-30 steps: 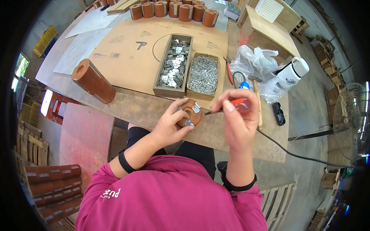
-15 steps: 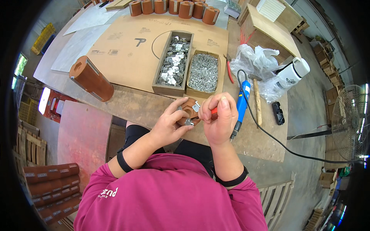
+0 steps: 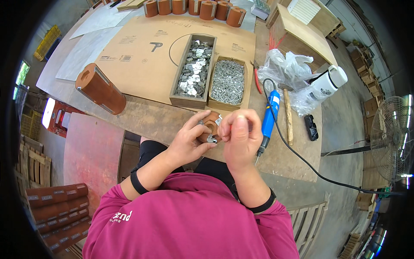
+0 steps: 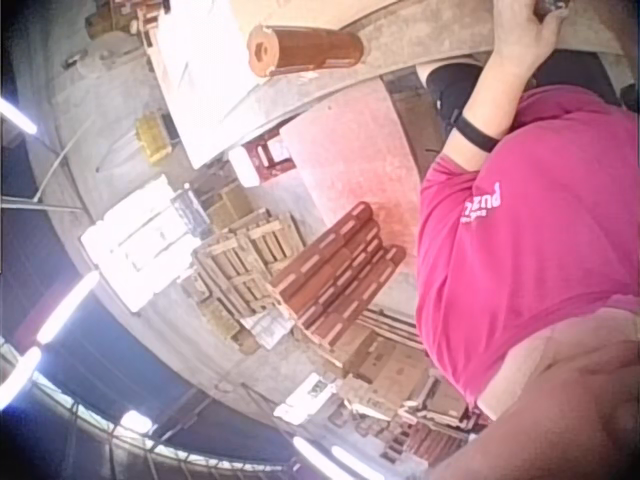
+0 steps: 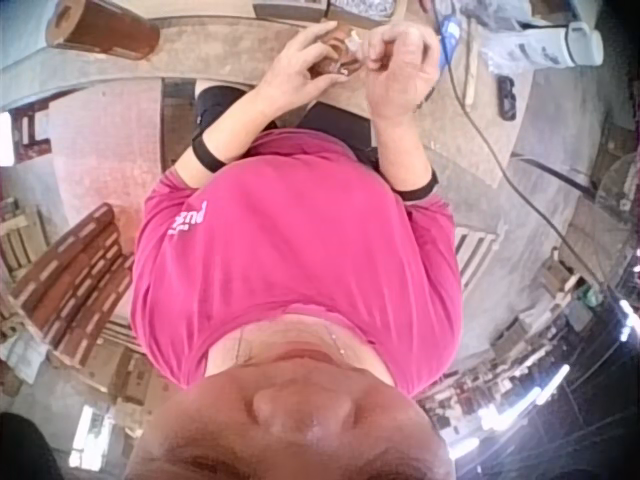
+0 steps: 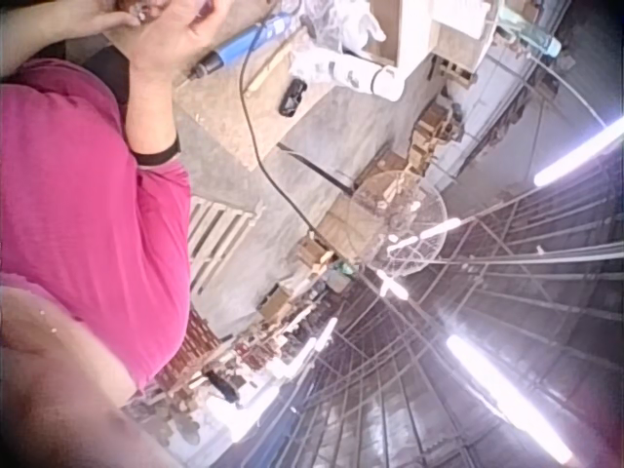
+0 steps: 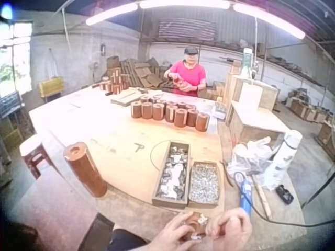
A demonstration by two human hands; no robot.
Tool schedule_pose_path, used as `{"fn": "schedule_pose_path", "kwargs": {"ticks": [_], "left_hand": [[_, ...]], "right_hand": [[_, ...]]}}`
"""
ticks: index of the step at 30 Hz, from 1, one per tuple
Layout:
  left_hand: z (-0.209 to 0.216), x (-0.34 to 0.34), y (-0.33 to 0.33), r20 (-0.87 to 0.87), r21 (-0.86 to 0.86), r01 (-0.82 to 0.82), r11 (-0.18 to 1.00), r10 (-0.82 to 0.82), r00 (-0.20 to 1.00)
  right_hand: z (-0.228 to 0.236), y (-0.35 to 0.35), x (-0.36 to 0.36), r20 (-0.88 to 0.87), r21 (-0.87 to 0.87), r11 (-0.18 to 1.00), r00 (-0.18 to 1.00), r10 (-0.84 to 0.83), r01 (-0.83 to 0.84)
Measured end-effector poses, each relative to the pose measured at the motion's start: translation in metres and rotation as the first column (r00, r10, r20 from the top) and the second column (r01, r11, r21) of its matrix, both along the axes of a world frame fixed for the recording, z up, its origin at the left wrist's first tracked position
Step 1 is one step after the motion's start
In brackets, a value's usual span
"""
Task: Assembling small metal components onto wooden cylinders using an electric screwdriver.
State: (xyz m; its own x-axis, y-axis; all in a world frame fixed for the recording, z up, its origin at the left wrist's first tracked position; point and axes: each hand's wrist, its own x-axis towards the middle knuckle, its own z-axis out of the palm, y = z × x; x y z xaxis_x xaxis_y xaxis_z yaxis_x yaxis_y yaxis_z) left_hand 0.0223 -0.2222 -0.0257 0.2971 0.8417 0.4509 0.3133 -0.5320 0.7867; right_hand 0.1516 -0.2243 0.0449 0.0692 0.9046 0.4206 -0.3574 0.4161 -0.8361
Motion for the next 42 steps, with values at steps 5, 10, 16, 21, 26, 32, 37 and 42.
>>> {"fn": "schedule_pose_path", "kwargs": {"ticks": [5,10,16,21,26,32,37,42], "left_hand": [[0.000,0.000,0.001,-0.005,0.048,-0.013,0.999,0.014,1.000],[0.000,0.000,0.002,-0.011,0.065,-0.022,0.998,0.023,1.000],[0.000,-0.001,0.001,-0.003,0.022,-0.009,1.000,0.009,1.000],[0.000,-0.001,0.001,-0.016,0.061,-0.021,0.998,0.022,1.000],[-0.001,-0.001,0.001,-0.017,0.039,-0.016,0.999,0.017,1.000],[0.000,-0.002,0.002,-0.021,0.067,-0.021,0.997,0.023,1.000],[-0.001,-0.001,0.003,-0.016,0.069,-0.019,0.997,0.020,1.000],[0.000,-0.002,0.002,-0.023,0.074,-0.021,0.997,0.023,0.999]], "right_hand": [[0.007,0.005,0.008,-0.080,0.025,0.999,0.996,0.038,-0.036],[0.001,0.004,0.007,-0.062,0.007,0.999,0.998,0.032,-0.031],[-0.001,0.003,0.005,-0.055,0.006,1.000,0.998,0.013,-0.012],[-0.002,0.003,0.004,-0.051,0.013,1.000,0.999,0.018,-0.018],[-0.001,-0.001,-0.001,0.050,0.012,0.999,0.997,-0.054,0.053],[-0.002,-0.002,-0.008,0.033,-0.020,0.986,0.986,-0.165,0.166],[0.000,0.004,0.003,-0.150,-0.109,0.993,0.987,-0.054,0.038],[0.002,0.000,0.004,0.150,-0.043,0.999,0.988,-0.018,0.025]]}}
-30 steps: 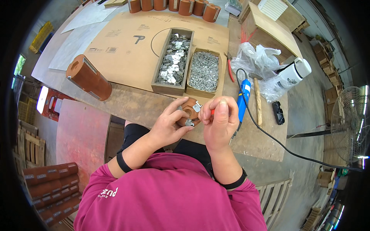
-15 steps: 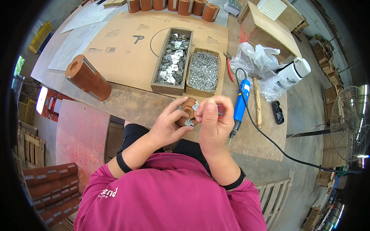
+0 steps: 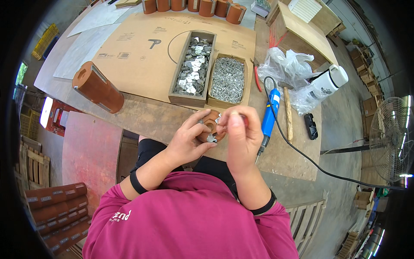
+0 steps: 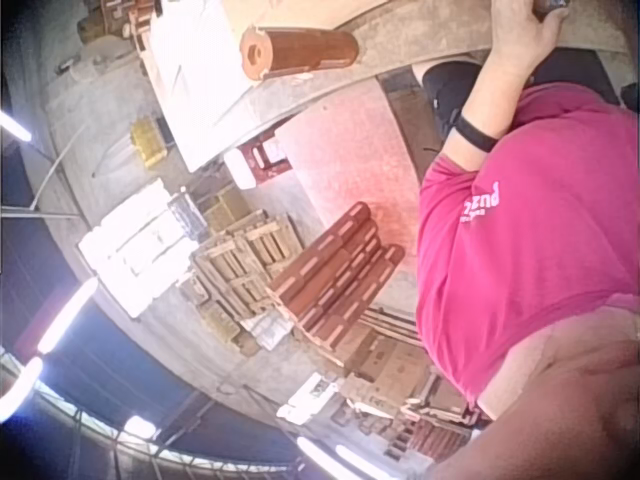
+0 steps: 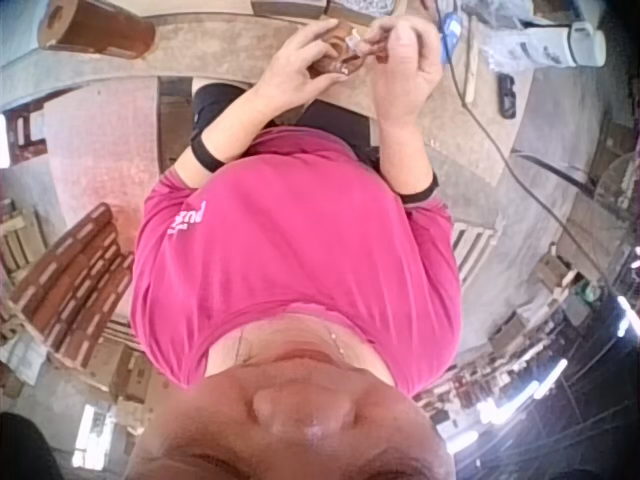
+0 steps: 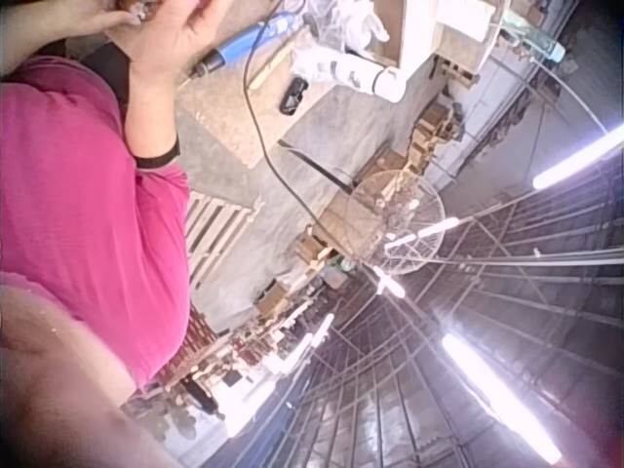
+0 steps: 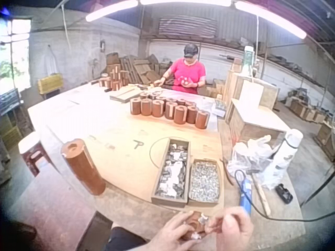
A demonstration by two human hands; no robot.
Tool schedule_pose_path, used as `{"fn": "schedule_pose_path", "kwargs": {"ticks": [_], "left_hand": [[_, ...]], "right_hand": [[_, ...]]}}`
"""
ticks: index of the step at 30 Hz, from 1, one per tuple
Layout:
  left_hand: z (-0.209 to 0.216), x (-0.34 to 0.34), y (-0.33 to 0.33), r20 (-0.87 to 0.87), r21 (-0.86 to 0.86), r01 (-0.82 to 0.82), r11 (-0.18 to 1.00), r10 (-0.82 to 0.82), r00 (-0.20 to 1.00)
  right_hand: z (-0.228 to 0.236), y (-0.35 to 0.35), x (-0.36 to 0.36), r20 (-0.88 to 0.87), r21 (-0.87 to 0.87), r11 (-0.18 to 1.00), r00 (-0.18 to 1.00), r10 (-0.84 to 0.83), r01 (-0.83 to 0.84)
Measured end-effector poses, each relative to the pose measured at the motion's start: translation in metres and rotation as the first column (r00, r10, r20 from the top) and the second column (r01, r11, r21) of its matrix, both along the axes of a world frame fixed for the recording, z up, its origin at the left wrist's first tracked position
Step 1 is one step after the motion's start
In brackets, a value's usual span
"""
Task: Assembling small metal components onto wooden cylinders using an electric screwdriver.
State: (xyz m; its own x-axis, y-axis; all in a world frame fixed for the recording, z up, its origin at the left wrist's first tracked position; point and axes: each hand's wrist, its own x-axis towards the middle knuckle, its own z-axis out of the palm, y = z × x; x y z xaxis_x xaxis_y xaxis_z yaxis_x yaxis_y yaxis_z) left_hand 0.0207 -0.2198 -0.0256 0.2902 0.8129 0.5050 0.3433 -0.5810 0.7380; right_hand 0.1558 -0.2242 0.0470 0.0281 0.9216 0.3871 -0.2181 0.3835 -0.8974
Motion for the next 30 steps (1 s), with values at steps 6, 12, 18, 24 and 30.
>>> {"fn": "schedule_pose_path", "kwargs": {"ticks": [6,12,18,24,30], "left_hand": [[0.002,0.000,-0.003,0.009,-0.097,0.005,0.995,-0.004,1.000],[-0.010,0.003,0.001,-0.011,-0.003,0.009,1.000,-0.009,1.000],[-0.001,0.005,-0.002,0.055,-0.122,0.036,0.992,-0.030,0.998],[0.003,0.001,-0.001,-0.014,-0.110,0.055,0.992,-0.057,0.998],[0.009,0.000,-0.002,-0.161,0.015,-0.031,0.999,0.033,0.986]], "right_hand": [[0.003,-0.005,-0.008,-0.023,0.006,0.993,0.993,0.114,-0.114],[0.012,0.013,0.006,0.243,-0.127,0.812,0.776,0.582,-0.570],[0.010,0.041,0.021,-0.171,-0.105,0.649,0.656,0.735,-0.754],[0.009,0.040,0.022,-0.155,-0.060,0.681,0.680,0.716,-0.730],[0.006,0.046,0.050,-0.470,0.121,0.889,0.764,0.442,-0.441]]}}
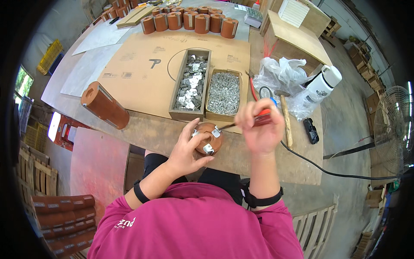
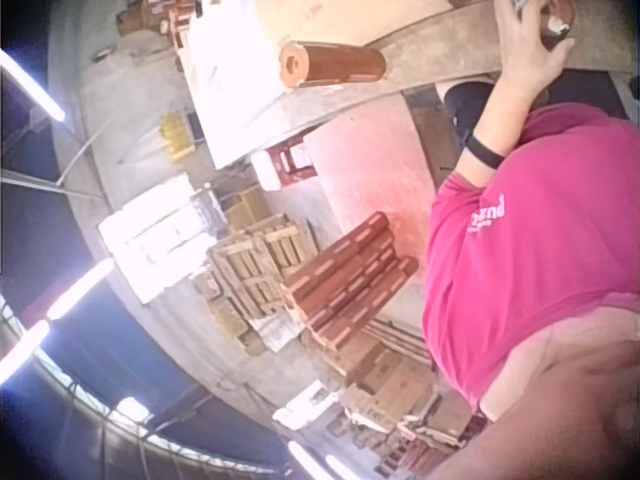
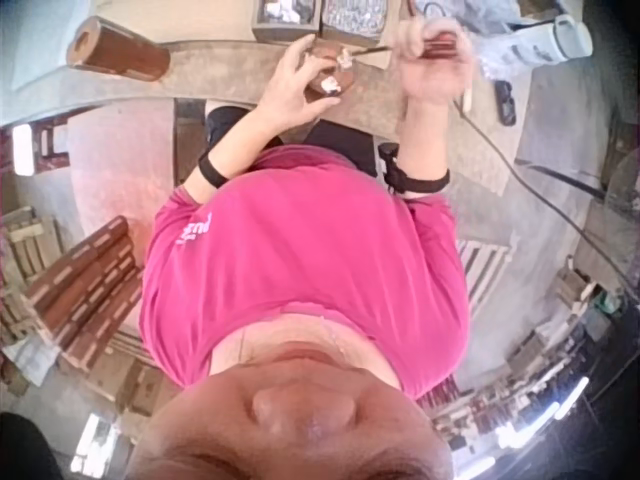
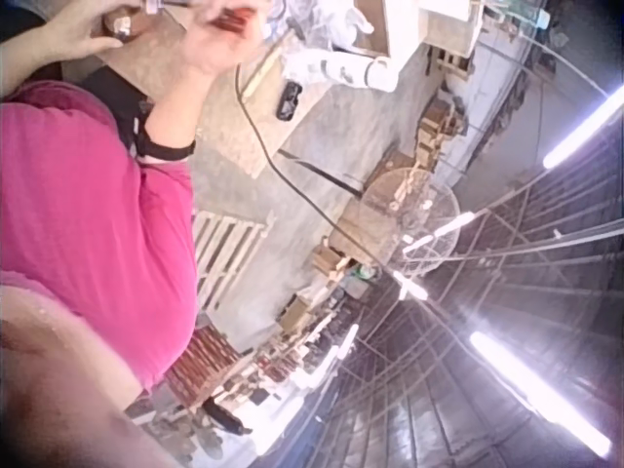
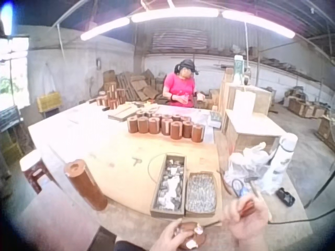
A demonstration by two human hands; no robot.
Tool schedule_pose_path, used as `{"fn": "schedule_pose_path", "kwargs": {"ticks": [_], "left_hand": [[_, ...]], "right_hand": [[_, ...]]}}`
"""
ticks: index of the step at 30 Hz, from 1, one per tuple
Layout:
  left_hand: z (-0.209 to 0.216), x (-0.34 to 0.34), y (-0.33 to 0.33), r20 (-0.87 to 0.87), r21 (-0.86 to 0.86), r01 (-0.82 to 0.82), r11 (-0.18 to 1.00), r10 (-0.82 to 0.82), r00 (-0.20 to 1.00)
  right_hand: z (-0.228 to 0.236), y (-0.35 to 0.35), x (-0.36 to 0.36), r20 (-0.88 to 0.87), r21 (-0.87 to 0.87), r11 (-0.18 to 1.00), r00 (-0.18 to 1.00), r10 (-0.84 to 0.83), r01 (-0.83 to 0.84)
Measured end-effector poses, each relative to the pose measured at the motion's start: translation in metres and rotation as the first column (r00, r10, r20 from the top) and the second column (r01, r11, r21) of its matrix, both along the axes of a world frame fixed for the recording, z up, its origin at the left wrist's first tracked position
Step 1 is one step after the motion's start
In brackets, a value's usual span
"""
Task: Assembling small metal components onto wooden cylinders using an electric screwdriver.
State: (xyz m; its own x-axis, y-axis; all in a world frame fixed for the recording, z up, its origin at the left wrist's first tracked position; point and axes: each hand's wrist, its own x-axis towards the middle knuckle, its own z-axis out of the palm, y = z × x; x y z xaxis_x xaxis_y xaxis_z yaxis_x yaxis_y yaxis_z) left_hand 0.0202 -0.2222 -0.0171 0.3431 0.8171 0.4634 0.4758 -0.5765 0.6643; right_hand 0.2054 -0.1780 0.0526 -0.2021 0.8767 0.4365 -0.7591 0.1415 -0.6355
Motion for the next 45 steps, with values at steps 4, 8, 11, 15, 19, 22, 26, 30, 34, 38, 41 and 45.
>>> {"fn": "schedule_pose_path", "kwargs": {"ticks": [4,8,11,15,19,22,26,30,34,38,41,45], "left_hand": [[-0.005,0.002,-0.006,0.045,-0.048,-0.050,0.998,0.052,0.998],[-0.011,0.001,-0.015,0.069,-0.172,-0.209,0.963,0.223,0.972],[-0.007,0.000,-0.016,-0.084,-0.281,-0.265,0.922,0.252,0.964],[-0.012,-0.001,-0.015,-0.185,-0.370,-0.275,0.887,0.220,0.958],[-0.015,-0.004,-0.012,-0.166,-0.380,-0.265,0.886,0.216,0.962],[-0.017,-0.003,-0.008,-0.227,-0.404,-0.284,0.869,0.205,0.952],[-0.021,-0.004,-0.004,-0.154,-0.424,-0.250,0.870,0.203,0.967],[-0.020,-0.015,-0.007,-0.070,-0.365,-0.197,0.910,0.184,0.980],[0.024,-0.043,0.005,0.325,-0.170,-0.205,0.964,0.251,0.912],[0.064,-0.080,0.070,0.483,-0.304,-0.262,0.916,0.386,0.786],[0.086,-0.091,0.131,0.326,-0.161,-0.436,0.886,0.464,0.824],[0.066,-0.109,0.212,0.033,-0.277,-0.569,0.774,0.599,0.800]], "right_hand": [[-0.031,0.020,0.026,0.255,0.132,0.887,0.850,-0.462,0.443],[-0.095,0.025,0.034,0.456,0.215,0.826,0.695,-0.556,0.521],[-0.125,0.019,0.037,0.713,0.302,0.791,0.424,-0.558,0.532],[-0.142,0.013,0.034,0.792,0.453,0.746,0.164,-0.588,0.487],[-0.132,0.012,0.025,0.735,0.577,0.605,-0.024,-0.678,0.549],[-0.116,0.007,0.013,0.678,0.623,0.496,-0.103,-0.727,0.605],[-0.113,-0.005,0.002,0.647,0.650,0.454,-0.132,-0.751,0.609],[-0.132,-0.028,0.000,0.671,0.607,0.524,-0.031,-0.741,0.598],[-0.139,-0.051,-0.004,0.715,0.600,0.633,0.027,-0.699,0.489],[-0.140,-0.046,-0.008,0.782,0.500,0.728,0.117,-0.613,0.469],[-0.140,-0.043,-0.002,0.795,0.490,0.727,0.095,-0.599,0.482],[-0.144,-0.041,0.000,0.788,0.526,0.716,0.055,-0.614,0.460]]}}
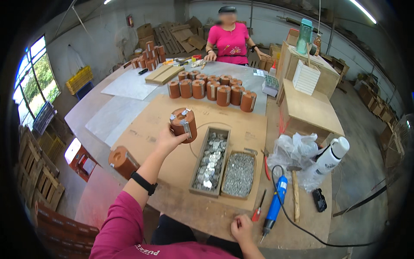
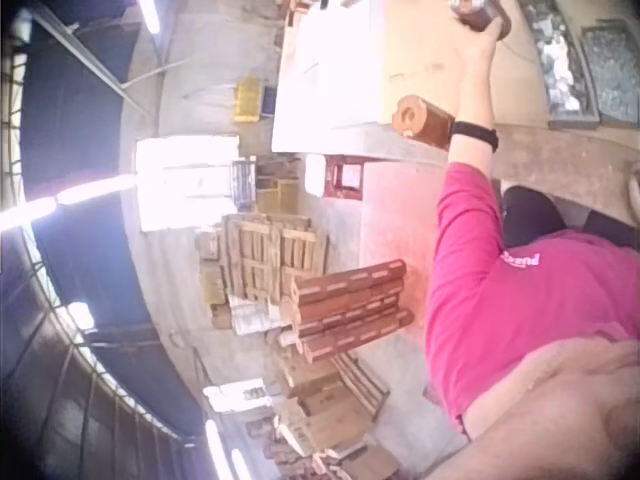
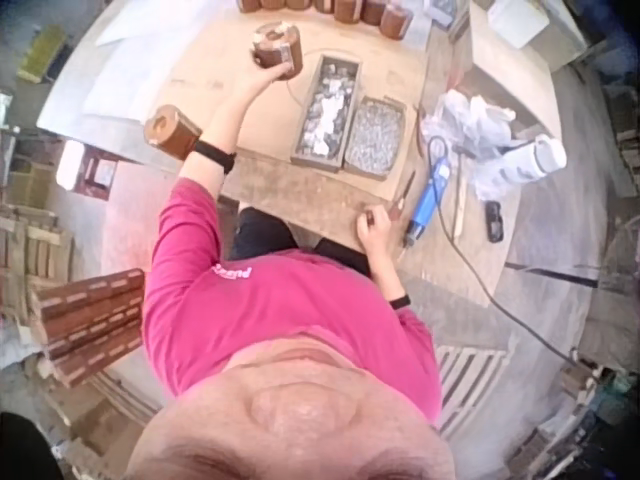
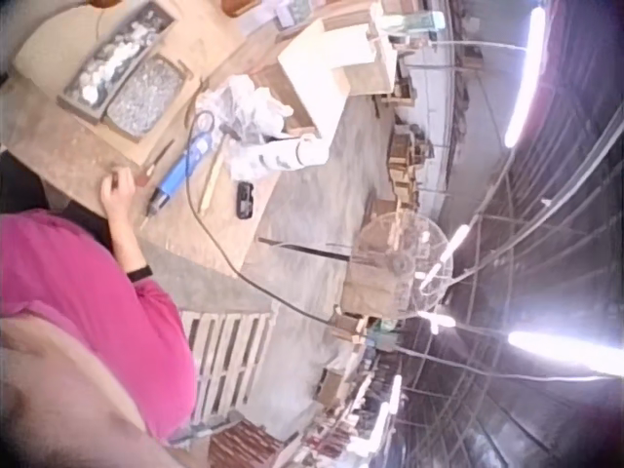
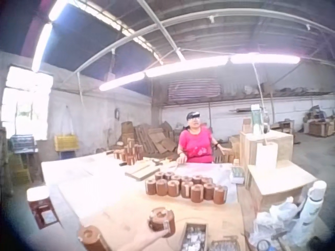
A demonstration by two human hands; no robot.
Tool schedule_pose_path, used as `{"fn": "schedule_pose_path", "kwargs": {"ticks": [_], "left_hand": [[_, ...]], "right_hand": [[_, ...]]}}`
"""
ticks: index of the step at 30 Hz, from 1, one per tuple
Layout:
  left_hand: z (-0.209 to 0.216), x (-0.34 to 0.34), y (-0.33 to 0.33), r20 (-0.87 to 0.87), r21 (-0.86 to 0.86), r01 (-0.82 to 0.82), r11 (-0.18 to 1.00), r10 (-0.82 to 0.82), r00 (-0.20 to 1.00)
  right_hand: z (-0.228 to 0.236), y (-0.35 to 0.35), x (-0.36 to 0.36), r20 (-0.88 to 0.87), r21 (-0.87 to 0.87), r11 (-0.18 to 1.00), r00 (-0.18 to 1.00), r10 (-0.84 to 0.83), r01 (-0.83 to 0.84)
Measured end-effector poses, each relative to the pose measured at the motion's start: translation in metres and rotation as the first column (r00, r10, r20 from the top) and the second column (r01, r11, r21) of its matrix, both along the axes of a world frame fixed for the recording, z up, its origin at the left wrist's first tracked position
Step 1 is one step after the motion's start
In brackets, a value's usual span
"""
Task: Assembling small metal components onto wooden cylinders using an electric screwdriver.
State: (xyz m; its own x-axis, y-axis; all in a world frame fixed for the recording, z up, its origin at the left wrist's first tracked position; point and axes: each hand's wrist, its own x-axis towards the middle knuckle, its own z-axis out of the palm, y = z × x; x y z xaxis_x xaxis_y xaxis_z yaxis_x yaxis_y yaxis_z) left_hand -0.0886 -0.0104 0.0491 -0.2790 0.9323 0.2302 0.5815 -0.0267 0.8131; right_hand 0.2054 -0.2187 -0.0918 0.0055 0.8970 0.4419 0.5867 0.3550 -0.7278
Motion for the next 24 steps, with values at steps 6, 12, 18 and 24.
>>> {"fn": "schedule_pose_path", "kwargs": {"ticks": [6,12,18,24], "left_hand": [[-0.079,-0.010,0.116,0.100,-0.001,-0.042,0.999,0.042,0.994],[-0.087,0.016,0.194,0.300,-0.156,-0.020,0.988,0.067,0.952],[-0.114,0.008,0.266,0.380,-0.051,-0.046,0.998,0.062,0.923],[-0.117,0.011,0.255,0.646,0.048,0.125,0.991,-0.126,0.753]], "right_hand": [[0.003,-0.001,0.001,-0.028,-0.084,0.996,1.000,-0.003,0.001],[0.027,0.003,-0.003,-0.050,-0.157,0.988,0.999,0.002,-0.010],[0.026,0.009,-0.005,-0.064,-0.143,0.990,0.998,-0.009,0.000],[0.030,0.010,-0.008,-0.058,-0.137,0.989,0.996,-0.062,0.054]]}}
